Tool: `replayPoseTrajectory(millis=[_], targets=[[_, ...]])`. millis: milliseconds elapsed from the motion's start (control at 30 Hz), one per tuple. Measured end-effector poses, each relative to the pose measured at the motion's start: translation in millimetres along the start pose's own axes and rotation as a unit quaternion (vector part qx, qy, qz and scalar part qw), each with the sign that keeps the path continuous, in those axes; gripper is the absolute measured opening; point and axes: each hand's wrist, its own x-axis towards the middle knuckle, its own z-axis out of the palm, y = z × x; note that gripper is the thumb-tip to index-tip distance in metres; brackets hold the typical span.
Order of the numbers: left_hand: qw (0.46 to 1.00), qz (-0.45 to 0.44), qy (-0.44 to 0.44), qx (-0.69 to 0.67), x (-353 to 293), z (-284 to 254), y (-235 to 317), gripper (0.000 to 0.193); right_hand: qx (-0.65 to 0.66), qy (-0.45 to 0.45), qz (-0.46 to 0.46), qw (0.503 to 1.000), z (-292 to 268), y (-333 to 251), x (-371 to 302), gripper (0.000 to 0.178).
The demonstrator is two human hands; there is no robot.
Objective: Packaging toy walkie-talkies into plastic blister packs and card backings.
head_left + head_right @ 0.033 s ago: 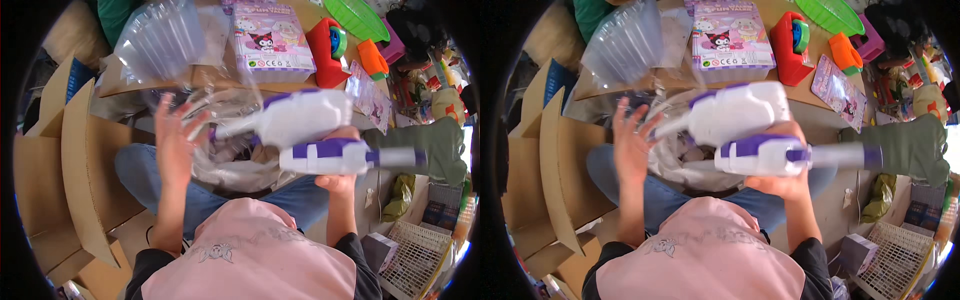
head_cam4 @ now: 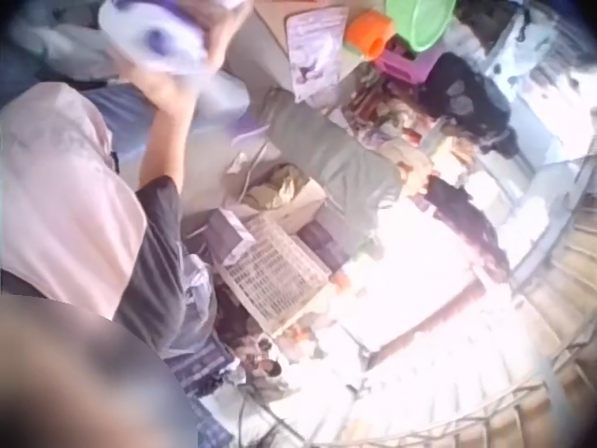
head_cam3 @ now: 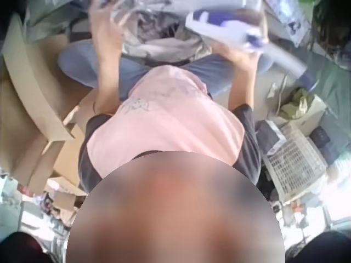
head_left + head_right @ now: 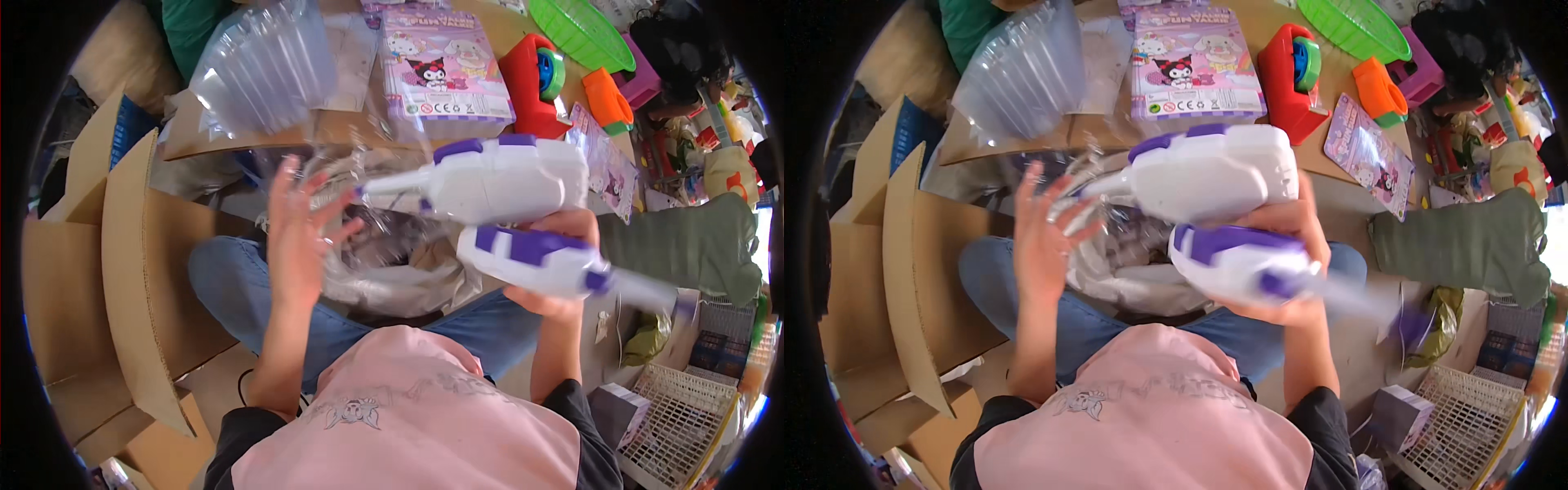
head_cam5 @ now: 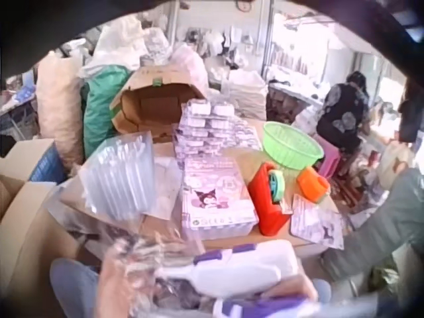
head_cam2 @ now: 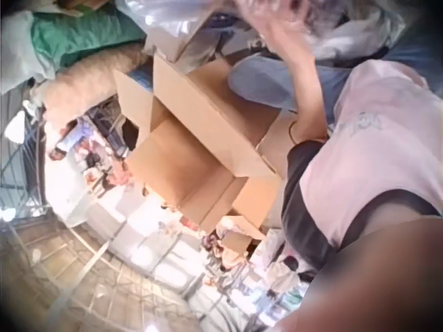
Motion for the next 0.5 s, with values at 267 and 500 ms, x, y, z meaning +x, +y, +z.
replayPoseTrajectory(millis=[267,500], targets=[[0.927,-0.315,-0.193,0.06,17,-18,-20,0.047,-0.344,-0.425,-0.272,0.792,13,-84,96,0.03],[0.932,-0.217,-0.273,0.103,6,1,-27,0.044,-0.298,-0.636,-0.285,0.652,48,-88,102,0.009]])
